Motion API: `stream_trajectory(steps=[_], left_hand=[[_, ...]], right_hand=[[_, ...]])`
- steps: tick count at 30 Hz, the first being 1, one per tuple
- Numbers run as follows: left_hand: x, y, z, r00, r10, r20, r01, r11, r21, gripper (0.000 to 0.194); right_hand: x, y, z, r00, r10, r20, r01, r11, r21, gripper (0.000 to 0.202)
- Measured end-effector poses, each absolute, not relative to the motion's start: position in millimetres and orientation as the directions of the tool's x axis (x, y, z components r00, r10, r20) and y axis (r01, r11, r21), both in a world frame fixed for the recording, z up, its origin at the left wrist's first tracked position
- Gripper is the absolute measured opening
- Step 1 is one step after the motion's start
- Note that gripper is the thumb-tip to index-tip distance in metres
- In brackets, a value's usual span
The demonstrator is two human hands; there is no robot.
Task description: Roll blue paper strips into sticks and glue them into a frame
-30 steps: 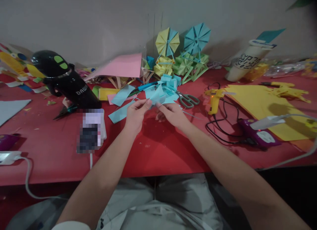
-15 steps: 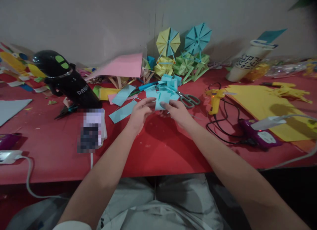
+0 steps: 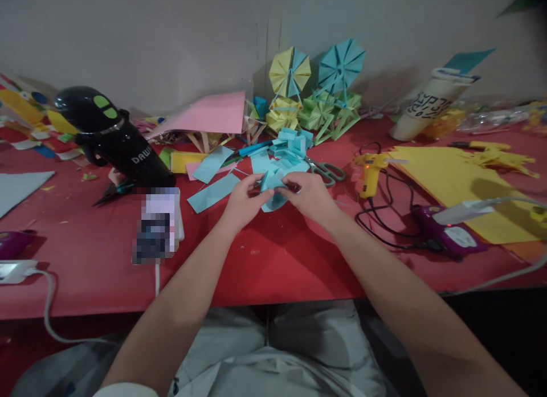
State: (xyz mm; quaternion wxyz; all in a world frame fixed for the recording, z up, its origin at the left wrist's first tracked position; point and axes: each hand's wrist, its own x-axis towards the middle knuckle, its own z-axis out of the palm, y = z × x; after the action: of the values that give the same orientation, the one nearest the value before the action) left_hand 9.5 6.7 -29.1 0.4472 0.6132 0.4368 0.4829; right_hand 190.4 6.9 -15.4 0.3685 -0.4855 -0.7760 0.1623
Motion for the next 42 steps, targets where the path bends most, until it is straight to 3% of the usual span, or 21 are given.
stream_trajectory(steps=[3, 6, 11, 15, 21, 27, 33, 35, 42], left_hand=[[9, 8, -30, 0.171, 0.963, 0.207, 0.134, -0.231, 0.964, 0.02], [10, 6, -28, 0.169, 0.961, 0.219, 0.156, -0.245, 0.957, 0.019], [11, 0, -16, 0.124, 0.97, 0.211, 0.223, -0.234, 0.946, 0.034], [10, -3, -12, 0.132, 0.973, 0.189, 0.244, -0.217, 0.945, 0.036], [13, 1, -22, 0.134, 0.98, 0.146, 0.143, -0.165, 0.976, 0.008], [13, 0, -26, 0.132, 0.99, 0.049, 0.114, -0.065, 0.991, 0.018], [14, -3, -21, 0.12, 0.991, -0.055, 0.015, 0.053, 0.998, 0.01], [15, -3, -20, 0.11, 0.989, -0.096, -0.009, 0.097, 0.995, 0.017], [15, -2, -21, 0.114, 0.991, -0.073, -0.021, 0.076, 0.997, 0.014]], right_hand=[[190, 6, -15, -0.268, 0.861, 0.433, 0.64, 0.495, -0.588, 0.03], [189, 6, -14, -0.27, 0.856, 0.441, 0.65, 0.5, -0.573, 0.025], [188, 4, -15, -0.264, 0.859, 0.439, 0.663, 0.492, -0.564, 0.018], [186, 4, -15, -0.244, 0.857, 0.454, 0.596, 0.502, -0.627, 0.01], [183, 4, -17, -0.231, 0.874, 0.428, 0.511, 0.483, -0.711, 0.008], [185, 3, -17, -0.282, 0.846, 0.453, 0.536, 0.53, -0.657, 0.011], [185, 5, -18, -0.299, 0.831, 0.469, 0.542, 0.553, -0.633, 0.012], [185, 5, -19, -0.3, 0.829, 0.472, 0.543, 0.555, -0.63, 0.012], [185, 4, -18, -0.303, 0.829, 0.471, 0.558, 0.555, -0.617, 0.012]])
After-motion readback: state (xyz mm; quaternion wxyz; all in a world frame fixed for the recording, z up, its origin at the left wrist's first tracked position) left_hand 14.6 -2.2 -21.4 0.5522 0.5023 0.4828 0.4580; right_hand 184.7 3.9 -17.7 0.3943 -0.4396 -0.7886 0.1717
